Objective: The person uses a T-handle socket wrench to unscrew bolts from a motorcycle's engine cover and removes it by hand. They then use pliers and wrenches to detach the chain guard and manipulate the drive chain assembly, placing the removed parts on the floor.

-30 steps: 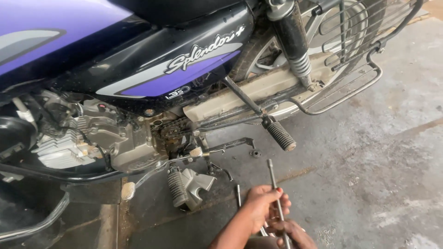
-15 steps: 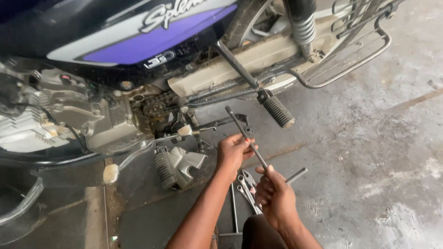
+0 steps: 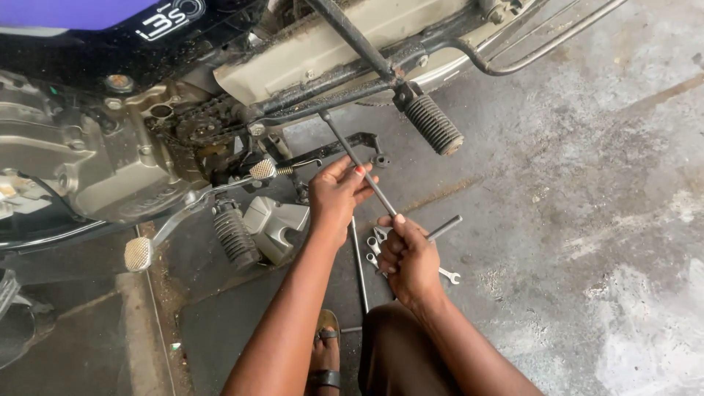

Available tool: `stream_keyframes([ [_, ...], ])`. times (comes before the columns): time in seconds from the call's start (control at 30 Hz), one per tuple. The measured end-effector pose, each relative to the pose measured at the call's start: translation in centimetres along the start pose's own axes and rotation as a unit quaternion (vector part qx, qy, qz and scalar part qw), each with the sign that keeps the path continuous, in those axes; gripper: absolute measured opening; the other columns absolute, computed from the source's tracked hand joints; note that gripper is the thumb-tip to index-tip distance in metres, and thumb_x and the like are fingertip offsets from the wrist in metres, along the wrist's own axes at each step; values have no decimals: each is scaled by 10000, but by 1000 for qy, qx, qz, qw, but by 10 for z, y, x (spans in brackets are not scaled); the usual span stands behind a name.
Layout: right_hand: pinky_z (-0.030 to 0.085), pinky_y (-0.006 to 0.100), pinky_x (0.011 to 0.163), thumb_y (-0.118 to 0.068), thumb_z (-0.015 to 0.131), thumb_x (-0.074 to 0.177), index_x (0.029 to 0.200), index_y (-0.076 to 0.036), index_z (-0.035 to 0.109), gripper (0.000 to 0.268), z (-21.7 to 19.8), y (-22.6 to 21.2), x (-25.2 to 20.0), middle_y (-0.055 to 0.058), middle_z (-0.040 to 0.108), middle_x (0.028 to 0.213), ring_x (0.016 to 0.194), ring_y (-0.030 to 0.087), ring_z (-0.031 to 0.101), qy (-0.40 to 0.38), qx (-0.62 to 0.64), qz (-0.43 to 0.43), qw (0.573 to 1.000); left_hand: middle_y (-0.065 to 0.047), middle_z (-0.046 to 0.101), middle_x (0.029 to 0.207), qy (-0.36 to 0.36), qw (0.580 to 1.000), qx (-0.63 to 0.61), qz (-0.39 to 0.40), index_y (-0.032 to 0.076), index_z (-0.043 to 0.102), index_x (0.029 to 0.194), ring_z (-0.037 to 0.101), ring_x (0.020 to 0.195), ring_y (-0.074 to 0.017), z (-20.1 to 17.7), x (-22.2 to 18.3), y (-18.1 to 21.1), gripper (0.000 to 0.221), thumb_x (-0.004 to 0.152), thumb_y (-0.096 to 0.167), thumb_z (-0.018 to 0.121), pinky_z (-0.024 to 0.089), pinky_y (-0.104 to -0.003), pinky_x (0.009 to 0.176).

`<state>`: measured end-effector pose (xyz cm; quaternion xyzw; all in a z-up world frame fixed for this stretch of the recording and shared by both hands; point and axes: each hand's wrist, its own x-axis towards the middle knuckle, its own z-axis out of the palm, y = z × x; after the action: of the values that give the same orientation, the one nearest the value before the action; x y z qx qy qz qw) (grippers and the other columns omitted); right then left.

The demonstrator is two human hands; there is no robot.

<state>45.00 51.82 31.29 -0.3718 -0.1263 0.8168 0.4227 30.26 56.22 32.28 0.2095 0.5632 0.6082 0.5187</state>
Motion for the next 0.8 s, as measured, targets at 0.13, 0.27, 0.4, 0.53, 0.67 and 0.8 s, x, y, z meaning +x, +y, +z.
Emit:
stream_keyframes([
  [0.13, 271, 223, 407, -275, 527, 991, 982, -21, 603, 266, -23, 11, 19, -68, 298, 554, 443, 62, 268, -91, 257, 138, 952, -135, 696, 1081, 6, 999, 41, 19, -13, 570, 1313, 709, 883, -192, -3, 3, -11, 390, 926, 35, 580, 600, -299, 745],
  [0.27, 308, 232, 437, -274, 514, 987, 945, -63, 582, 225, -19, 21, 15, -69, 306, 549, 446, 63, 284, -63, 147, 98, 982, -186, 661, 1134, 5, 999, 43, 29, -27, 522, 1331, 694, 957, -282, 14, -22, -8, 457, 885, 37, 597, 590, -401, 835],
  [0.4, 291, 222, 450, -224, 475, 982, 902, -86, 542, 173, 1, 28, 8, -49, 368, 637, 509, 73, 316, -44, 185, 63, 980, -254, 564, 1238, -44, 697, 680, 224, -69, 481, 1304, 563, 1088, -364, 78, -70, 10, 555, 946, 342, 581, 395, -484, 979],
  [0.53, 245, 282, 383, -279, 517, 1005, 721, -138, 433, 328, 16, 26, 1, -40, 268, 510, 414, 114, 253, -25, 172, 100, 980, -186, 637, 945, -168, 631, 750, 102, -21, 576, 1078, 623, 802, -281, 100, -82, -4, 435, 1011, 398, 484, 440, -466, 816],
  [0.67, 282, 301, 408, -287, 531, 990, 757, -134, 456, 288, -11, 25, 12, -18, 323, 538, 445, 142, 309, -28, 31, 56, 998, -100, 688, 666, -213, 596, 769, 89, 47, 691, 782, 642, 559, -201, 96, -84, -8, 468, 1033, 353, 443, 491, -424, 622],
  [0.8, 330, 326, 442, -297, 548, 970, 805, -128, 487, 244, -48, 9, 25, 11, 397, 575, 487, 181, 383, -31, -160, -20, 986, -129, 704, 685, -202, 644, 736, 55, 91, 698, 746, 652, 596, -256, 102, -87, 13, 465, 1025, 348, 428, 459, -478, 721],
])
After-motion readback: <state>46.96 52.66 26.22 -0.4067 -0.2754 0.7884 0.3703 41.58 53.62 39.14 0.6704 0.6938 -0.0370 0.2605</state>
